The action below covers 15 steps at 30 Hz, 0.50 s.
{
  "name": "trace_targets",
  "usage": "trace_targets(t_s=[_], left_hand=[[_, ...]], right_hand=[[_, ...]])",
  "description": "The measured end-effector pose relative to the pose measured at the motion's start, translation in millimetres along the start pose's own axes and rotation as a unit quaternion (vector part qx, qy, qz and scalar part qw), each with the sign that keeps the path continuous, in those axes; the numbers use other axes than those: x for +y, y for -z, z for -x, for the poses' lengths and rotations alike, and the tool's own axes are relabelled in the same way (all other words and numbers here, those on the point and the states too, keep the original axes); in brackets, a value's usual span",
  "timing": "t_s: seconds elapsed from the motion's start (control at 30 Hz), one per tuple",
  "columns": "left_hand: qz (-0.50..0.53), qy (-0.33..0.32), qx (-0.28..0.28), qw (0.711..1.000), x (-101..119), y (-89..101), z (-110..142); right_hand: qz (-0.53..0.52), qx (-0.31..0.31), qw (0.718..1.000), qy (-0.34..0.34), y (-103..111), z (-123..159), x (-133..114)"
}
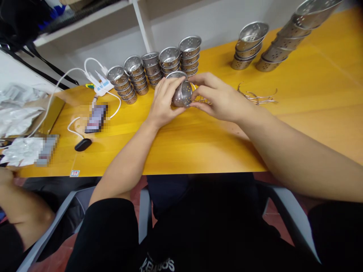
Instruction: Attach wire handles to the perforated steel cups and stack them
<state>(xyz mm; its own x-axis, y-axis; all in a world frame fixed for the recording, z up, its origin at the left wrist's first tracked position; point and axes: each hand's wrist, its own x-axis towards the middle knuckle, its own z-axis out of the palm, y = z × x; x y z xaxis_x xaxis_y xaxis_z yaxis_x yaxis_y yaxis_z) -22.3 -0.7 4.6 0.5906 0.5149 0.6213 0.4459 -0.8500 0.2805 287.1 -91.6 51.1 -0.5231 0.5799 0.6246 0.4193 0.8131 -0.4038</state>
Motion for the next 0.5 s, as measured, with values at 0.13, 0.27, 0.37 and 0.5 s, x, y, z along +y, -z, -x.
trace_targets(t_s=[0.13,0.27,0.37,0.5], left_hand=[[0.023,0.017,0.009,1.0,10.1,4.5,-3.0],[0.053,0.042,0.002,0.998,21.3,10.6,-6.8],[0.056,0.044,-0.001,0.997,22.9,13.6,-9.0],[0.049,0.063,0.029,0.996,17.9,18.4,-9.6]], right_hand=[[-0.031,-0.01,0.998,-0.055,9.4,-3.9,-12.5],[-0.048,-0.037,0.99,-0.125,15.7,-8.2,-25.2],[-0.047,-0.032,0.99,-0.128,13.5,-9.1,-27.9],[-0.012,0.052,0.99,-0.131,9.4,-7.4,-24.5]])
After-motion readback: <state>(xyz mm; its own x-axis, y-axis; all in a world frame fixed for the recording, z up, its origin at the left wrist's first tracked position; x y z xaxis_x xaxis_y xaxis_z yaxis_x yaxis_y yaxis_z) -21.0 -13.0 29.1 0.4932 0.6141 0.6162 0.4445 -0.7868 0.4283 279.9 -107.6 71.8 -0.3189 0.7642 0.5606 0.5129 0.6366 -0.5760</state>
